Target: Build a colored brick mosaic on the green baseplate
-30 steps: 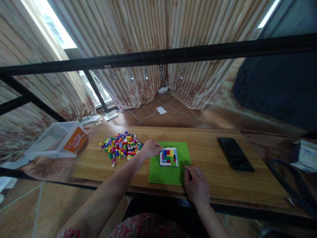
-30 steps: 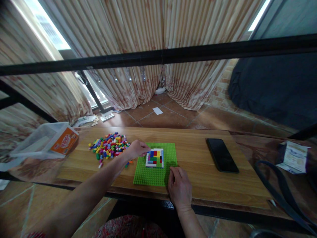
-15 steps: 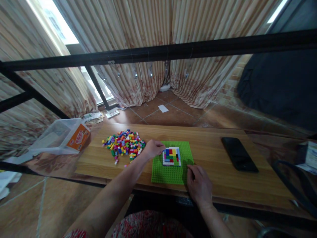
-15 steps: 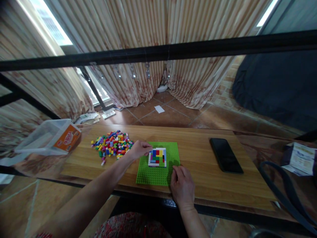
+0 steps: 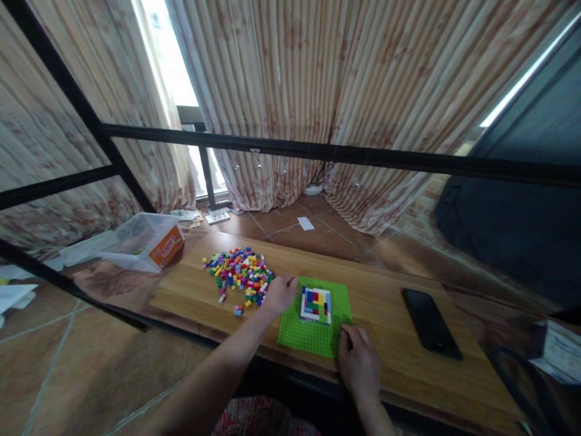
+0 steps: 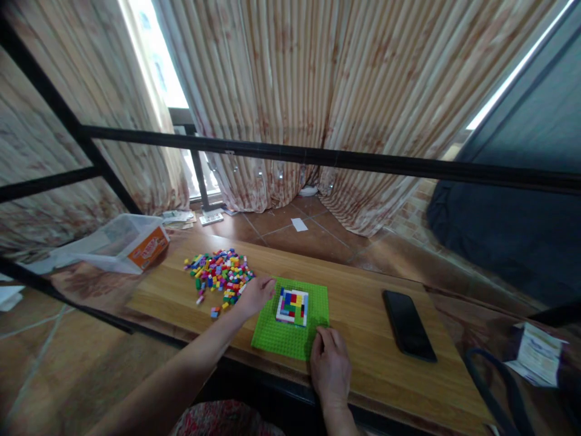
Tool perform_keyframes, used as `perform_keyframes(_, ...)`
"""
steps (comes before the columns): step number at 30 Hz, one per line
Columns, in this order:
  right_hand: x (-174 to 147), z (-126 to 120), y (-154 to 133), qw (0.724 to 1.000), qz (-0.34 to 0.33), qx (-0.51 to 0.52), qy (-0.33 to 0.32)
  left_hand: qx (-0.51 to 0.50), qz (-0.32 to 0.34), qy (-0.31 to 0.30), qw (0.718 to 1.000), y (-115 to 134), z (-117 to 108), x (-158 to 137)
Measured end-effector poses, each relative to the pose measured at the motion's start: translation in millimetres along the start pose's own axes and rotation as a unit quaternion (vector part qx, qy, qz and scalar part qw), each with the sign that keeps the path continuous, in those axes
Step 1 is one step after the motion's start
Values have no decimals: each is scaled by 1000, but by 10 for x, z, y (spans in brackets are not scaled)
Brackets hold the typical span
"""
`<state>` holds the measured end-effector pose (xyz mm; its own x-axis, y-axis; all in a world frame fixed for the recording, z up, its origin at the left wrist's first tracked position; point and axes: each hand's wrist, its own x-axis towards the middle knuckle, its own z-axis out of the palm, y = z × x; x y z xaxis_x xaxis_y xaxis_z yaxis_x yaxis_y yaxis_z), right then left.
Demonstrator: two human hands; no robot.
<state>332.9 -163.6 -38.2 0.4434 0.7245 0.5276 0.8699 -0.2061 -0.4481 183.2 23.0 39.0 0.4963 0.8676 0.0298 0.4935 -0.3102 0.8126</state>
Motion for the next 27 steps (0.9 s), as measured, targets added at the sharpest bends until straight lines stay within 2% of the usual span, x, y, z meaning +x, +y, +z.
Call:
perform_keyframes(5,-27,21,59,1000,1,-1,-5,-56,-3,29,998,-246,-254,-469)
perform_keyframes(9,-34,22,101,1000,-5,-6,-3,-92,-46,58,993,-456,-453,-881)
perform_keyframes(12,-40,19,127,1000,-12,-19,-5,-115,-84,99,985,-564,-598,-1056)
perform_keyframes(15,-50,24,153,999,-16,-32,-4,-93,-115,136,980,-639,-712,-1126)
perform_keyframes(18,-56,31,170,999,-17,-42,0,-14,-123,155,980,-687,-757,-1138)
perform_keyframes(23,-55,21,168,998,-11,-56,-7,104,-80,160,978,-745,-702,-1054)
perform_keyframes(27,-44,0,152,998,-18,-56,-6,109,-49,155,981,-775,-623,-927)
